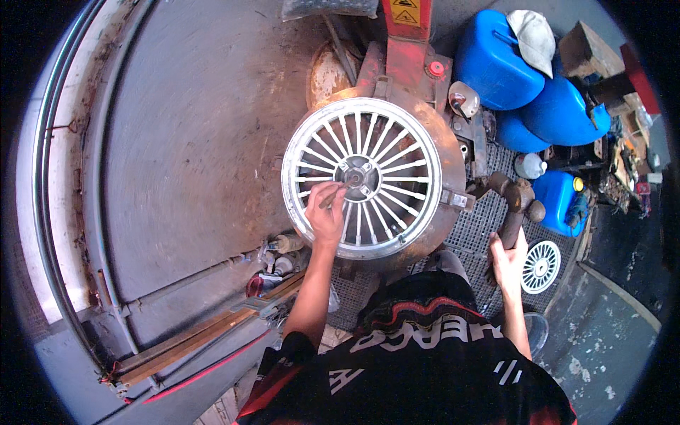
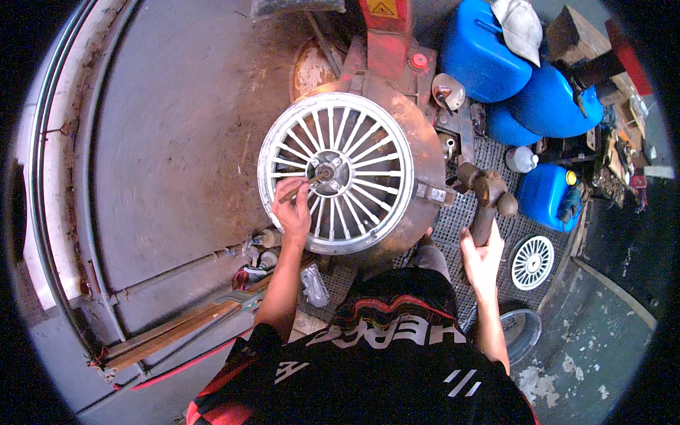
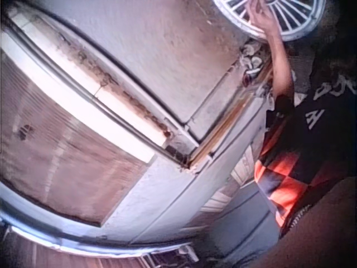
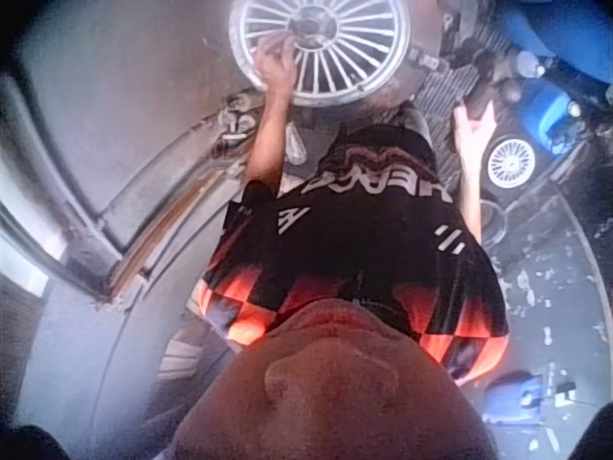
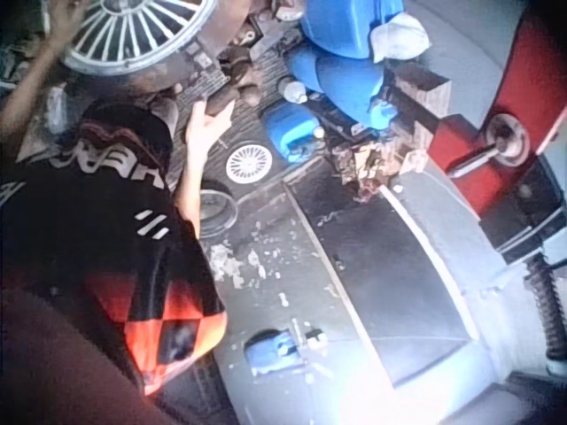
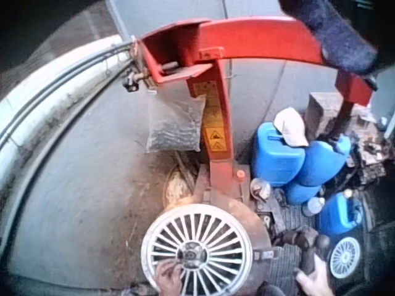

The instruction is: The person uses a hammer and a metal punch to tap around the center hub of a white multi-spoke wheel rim mounted on a tire machine. They repeatedly rotate the rim, tap specific spots, and inspect the hub area while working in a cluttered workshop.

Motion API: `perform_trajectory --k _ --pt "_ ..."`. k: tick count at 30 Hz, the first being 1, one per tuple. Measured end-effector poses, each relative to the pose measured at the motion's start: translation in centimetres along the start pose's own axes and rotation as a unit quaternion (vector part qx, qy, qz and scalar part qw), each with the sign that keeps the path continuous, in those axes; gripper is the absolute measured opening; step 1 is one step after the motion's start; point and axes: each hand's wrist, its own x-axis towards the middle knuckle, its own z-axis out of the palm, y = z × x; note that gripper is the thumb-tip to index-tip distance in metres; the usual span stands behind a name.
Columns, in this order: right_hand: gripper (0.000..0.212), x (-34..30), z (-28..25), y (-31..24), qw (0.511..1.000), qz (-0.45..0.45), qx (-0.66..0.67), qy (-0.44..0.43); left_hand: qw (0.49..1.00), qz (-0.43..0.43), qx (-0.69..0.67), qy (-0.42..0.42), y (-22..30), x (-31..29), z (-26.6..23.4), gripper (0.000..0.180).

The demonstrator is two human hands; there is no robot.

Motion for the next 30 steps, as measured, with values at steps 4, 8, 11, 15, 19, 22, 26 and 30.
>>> perform_trajectory --k 4,8,11,15,19,22,26,30 --pt "0.027 -0.4 0.6 0.0 1.0 0.014 0.014 -0.011 1.0 -0.001 -0.023 -0.016 0.2 -0.2 0.3 0.019" --pt "0.028 -0.1 1.1 -0.8 1.0 0.0 0.004 -0.022 0.997 -0.003 -0.025 -0.074 0.8 2.1 1.0 0.012" --pt "0.022 -0.5 1.4 0.2 0.997 -0.05 -0.028 -0.043 0.991 -0.097 -0.015 -0.092 -0.5 2.3 1.1 0.012" --pt "0.028 -0.5 1.8 0.4 0.996 -0.058 -0.037 -0.057 0.995 -0.038 0.025 -0.089 -1.2 2.6 2.2 0.015" --pt "0.024 -1.6 2.4 -1.7 0.999 -0.008 -0.009 -0.041 0.996 -0.013 0.03 -0.084 -1.5 2.0 2.9 0.019" --pt "0.026 -1.5 2.6 -2.1 0.998 -0.001 0.009 -0.057 0.994 -0.036 0.042 -0.096 -2.0 1.8 3.5 0.018" --pt "0.03 -0.6 3.0 -1.9 0.997 -0.019 0.008 -0.072 0.995 -0.049 0.012 -0.081 -3.6 0.8 5.8 0.016" --pt "0.031 -0.1 3.7 -3.2 0.994 -0.046 -0.031 -0.099 0.985 -0.114 -0.124 -0.044 -2.8 -0.6 7.1 0.019"
